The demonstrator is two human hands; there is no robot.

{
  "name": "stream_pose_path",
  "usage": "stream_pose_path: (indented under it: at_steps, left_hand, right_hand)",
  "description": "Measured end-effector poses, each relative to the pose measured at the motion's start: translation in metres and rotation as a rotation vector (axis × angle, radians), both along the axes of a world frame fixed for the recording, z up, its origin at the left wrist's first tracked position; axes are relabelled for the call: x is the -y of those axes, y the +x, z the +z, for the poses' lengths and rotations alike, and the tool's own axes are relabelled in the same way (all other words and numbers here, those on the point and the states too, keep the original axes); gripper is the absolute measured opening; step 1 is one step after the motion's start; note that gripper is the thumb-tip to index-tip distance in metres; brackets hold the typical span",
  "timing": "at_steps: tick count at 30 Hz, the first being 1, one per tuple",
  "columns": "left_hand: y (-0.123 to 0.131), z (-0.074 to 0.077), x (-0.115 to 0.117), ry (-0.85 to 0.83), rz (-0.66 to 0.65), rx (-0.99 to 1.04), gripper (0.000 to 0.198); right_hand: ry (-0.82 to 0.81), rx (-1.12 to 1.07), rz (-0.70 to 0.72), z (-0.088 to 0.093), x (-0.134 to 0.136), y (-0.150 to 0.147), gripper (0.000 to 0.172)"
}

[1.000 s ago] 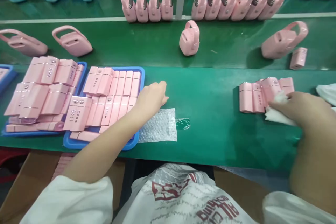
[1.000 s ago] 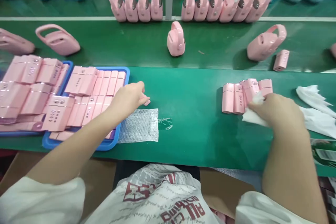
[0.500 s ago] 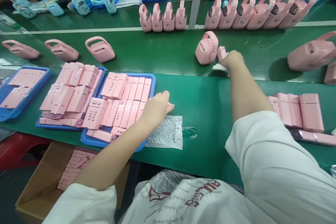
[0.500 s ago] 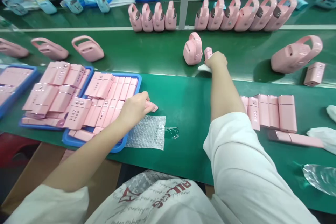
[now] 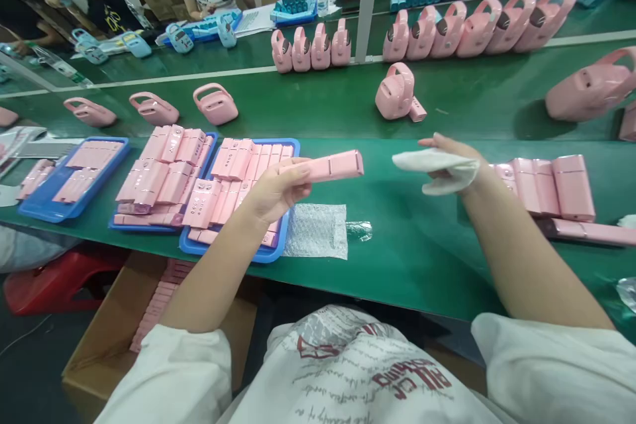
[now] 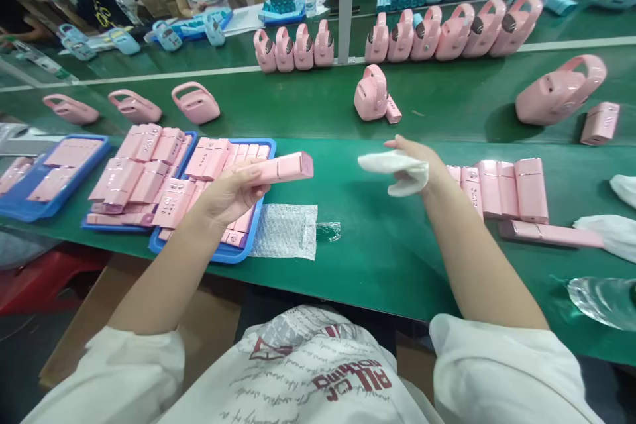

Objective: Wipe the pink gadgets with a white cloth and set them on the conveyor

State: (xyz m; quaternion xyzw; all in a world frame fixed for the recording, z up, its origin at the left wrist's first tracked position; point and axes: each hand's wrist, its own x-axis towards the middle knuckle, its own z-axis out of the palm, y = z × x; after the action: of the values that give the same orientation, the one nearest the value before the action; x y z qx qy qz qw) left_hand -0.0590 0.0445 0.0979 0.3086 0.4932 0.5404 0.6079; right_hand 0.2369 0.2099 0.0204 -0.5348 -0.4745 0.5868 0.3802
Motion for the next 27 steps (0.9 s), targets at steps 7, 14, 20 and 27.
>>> stream_pose_path:
  at_steps: [7, 14, 20, 27]
  left_hand:
    - [0.030, 0.015, 0.026, -0.021, 0.101, 0.248, 0.019]
    - [0.056, 0.010, 0.047, 0.021, -0.009, 0.318, 0.038]
    - [0.058, 0.001, 0.047, 0.124, -0.246, 0.135, 0.040]
    - [0.045, 0.017, 0.025, 0.051, -0.218, -0.601, 0.036]
  right_hand:
    - [-0.236, -0.353, -0.051, -0.009, 0.064, 0.003, 0.033]
    - [-0.307, -0.645, -0.240, -0.020, 0.062, 0.002, 0.016]
    - [-0.296, -0.626, -0.225, -0.028, 0.064, 0.001, 0.019]
    - [-0.225, -0.559, -0.284, -0.021, 0.058, 0.011, 0.015]
